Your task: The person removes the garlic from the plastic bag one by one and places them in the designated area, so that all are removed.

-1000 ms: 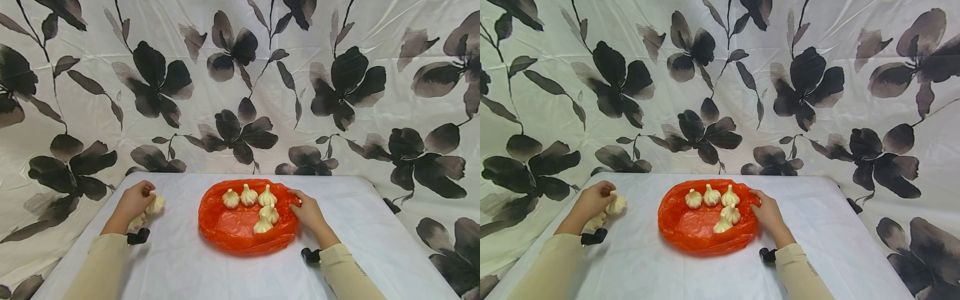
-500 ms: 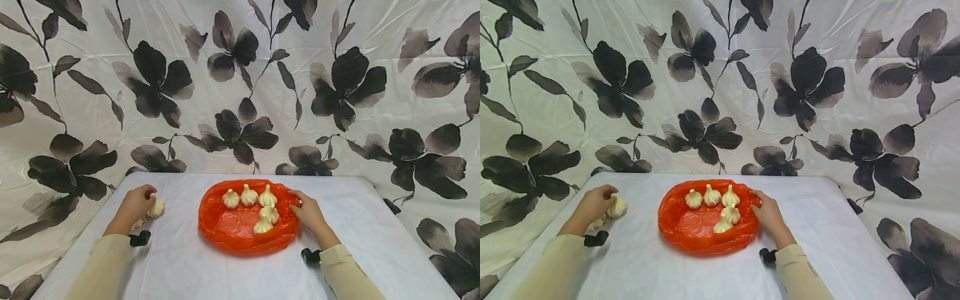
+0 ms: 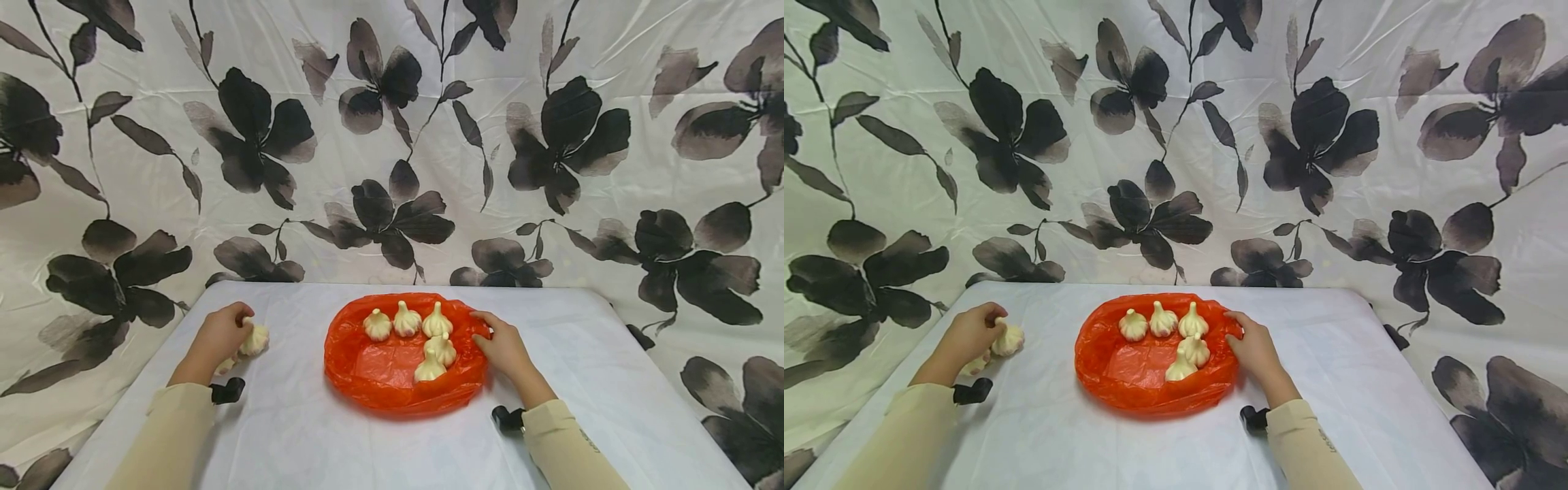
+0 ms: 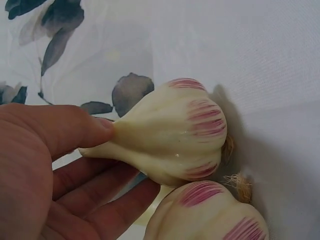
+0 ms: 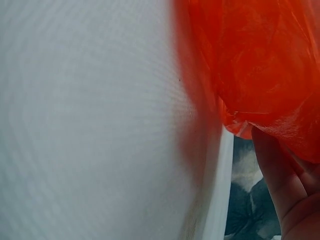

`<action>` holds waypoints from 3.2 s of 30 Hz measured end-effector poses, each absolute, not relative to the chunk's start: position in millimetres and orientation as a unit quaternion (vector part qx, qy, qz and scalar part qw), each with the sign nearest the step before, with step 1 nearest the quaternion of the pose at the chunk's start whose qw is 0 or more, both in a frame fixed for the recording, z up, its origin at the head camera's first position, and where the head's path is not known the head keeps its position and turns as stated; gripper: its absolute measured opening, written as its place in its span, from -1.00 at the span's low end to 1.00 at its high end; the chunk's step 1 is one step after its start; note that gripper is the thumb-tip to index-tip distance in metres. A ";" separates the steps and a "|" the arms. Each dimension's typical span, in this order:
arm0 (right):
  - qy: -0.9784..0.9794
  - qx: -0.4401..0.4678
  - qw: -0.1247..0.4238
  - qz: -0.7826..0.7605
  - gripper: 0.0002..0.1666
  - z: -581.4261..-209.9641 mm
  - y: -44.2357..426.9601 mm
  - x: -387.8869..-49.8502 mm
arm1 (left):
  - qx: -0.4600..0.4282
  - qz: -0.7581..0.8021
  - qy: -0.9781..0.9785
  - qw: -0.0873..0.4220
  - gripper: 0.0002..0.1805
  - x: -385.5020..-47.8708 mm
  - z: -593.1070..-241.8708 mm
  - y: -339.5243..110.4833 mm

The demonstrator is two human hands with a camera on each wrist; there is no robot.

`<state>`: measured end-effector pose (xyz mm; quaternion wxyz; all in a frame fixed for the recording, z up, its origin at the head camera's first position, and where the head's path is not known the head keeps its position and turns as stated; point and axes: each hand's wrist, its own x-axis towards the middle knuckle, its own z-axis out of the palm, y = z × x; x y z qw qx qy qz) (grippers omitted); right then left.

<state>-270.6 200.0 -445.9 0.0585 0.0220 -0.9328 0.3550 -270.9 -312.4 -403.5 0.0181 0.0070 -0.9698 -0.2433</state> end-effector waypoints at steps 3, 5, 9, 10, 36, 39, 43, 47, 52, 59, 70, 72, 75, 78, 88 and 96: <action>-0.933 0.023 0.058 0.354 -0.44 -446.5 200.3 -270.3 | 0.008 -0.248 -0.969 0.008 -0.63 -269.7 -402.8 -312.2; -0.933 0.022 0.056 0.355 -0.44 -446.8 200.4 -270.1 | 0.008 -0.255 -0.967 0.000 -0.60 -269.2 -402.8 -311.2; -0.932 0.019 0.054 0.358 -0.45 -446.9 200.5 -269.5 | 0.004 -0.267 -0.964 -0.002 -0.58 -269.5 -403.0 -308.5; -0.932 0.019 0.055 0.358 -0.45 -446.7 200.6 -269.4 | 0.001 -0.266 -0.964 0.001 -0.57 -269.8 -402.8 -308.0; -0.932 0.026 0.060 0.356 -0.45 -444.5 199.4 -267.0 | -0.025 -0.217 -0.975 0.043 -0.60 -270.0 -391.8 -286.4; -0.932 0.025 0.057 0.356 -0.45 -444.3 199.2 -267.0 | -0.038 -0.214 -0.974 0.059 -0.60 -269.2 -387.2 -279.7; -0.933 0.022 0.054 0.356 -0.45 -444.6 199.4 -267.0 | -0.052 -0.212 -0.973 0.074 -0.60 -269.3 -381.8 -269.4; -0.933 0.023 0.056 0.356 -0.44 -444.8 199.5 -267.2 | -0.074 -0.205 -0.971 0.099 -0.61 -268.8 -377.4 -259.6; -0.933 0.024 0.056 0.354 -0.44 -444.4 199.3 -266.8 | -0.089 -0.215 -0.967 0.103 -0.61 -265.7 -371.1 -246.0; -0.934 0.024 0.055 0.353 -0.44 -443.5 198.5 -265.7 | -0.124 -0.233 -0.958 0.115 -0.63 -265.3 -370.1 -226.2; -0.937 0.031 0.055 0.343 -0.45 -437.9 196.4 -264.9 | -0.155 -0.261 -0.947 0.102 -0.65 -263.2 -377.8 -193.6; -0.938 0.031 0.049 0.341 -0.45 -436.9 195.9 -264.9 | -0.157 -0.269 -0.946 0.094 -0.66 -262.6 -379.2 -188.3; -0.940 0.032 0.042 0.338 -0.44 -435.6 195.6 -264.6 | -0.163 -0.278 -0.943 0.081 -0.66 -261.8 -380.8 -181.3; -0.942 0.034 0.043 0.332 -0.45 -434.5 195.7 -264.7 | -0.172 -0.286 -0.940 0.070 -0.66 -261.7 -382.0 -174.6; -0.953 0.049 0.036 0.296 -0.46 -432.4 194.4 -265.1 | -0.189 -0.313 -0.929 0.056 -0.70 -261.0 -387.7 -148.3; -0.960 0.092 0.047 0.258 -0.47 -431.1 196.5 -262.5 | -0.185 -0.317 -0.929 0.043 -0.66 -259.6 -391.0 -131.8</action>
